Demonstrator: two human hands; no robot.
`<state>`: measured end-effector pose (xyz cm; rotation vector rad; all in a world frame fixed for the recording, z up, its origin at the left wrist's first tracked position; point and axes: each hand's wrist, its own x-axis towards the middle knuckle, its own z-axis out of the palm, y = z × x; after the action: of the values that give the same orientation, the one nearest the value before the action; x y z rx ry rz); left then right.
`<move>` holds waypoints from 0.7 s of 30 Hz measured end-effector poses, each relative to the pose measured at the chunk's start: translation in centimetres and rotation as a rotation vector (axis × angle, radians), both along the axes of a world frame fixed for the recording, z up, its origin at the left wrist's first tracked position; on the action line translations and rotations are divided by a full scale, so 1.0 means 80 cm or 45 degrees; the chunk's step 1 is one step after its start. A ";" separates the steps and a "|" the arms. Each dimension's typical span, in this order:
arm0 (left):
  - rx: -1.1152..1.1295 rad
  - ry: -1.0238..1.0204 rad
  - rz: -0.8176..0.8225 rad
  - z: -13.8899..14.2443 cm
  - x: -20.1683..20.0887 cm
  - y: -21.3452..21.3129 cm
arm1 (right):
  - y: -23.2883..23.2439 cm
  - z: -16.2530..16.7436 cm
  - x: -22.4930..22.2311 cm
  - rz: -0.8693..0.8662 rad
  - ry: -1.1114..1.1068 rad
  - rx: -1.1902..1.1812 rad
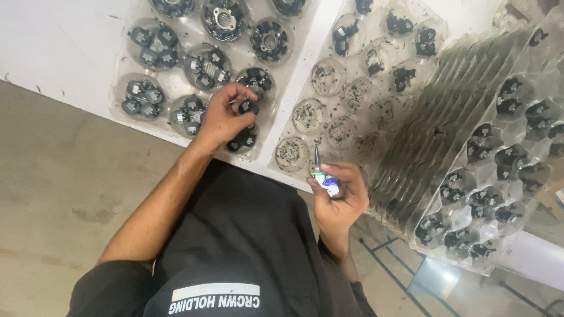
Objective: The person picks small black cylindrical components one at a time from a blister tray and applies glue to each from a small tube, then places the glued components back into the tray. Near the end they handle a plastic-wrapped item and a box on the workbench before resuming gluing.
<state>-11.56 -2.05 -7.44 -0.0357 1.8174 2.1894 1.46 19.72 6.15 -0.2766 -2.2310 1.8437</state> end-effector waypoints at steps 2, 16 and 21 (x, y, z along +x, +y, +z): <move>0.264 0.048 -0.050 0.020 0.009 -0.008 | -0.007 -0.004 -0.003 0.010 0.038 -0.019; 0.538 0.066 -0.338 0.147 0.026 -0.015 | -0.046 0.014 -0.001 0.156 0.155 -0.047; 0.306 -0.043 -0.348 0.168 0.027 -0.019 | -0.054 0.022 -0.007 0.154 0.173 0.014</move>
<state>-9.40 -3.56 6.02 0.2131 1.4336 2.1761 0.89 15.39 7.95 -0.0136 -2.2082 1.8492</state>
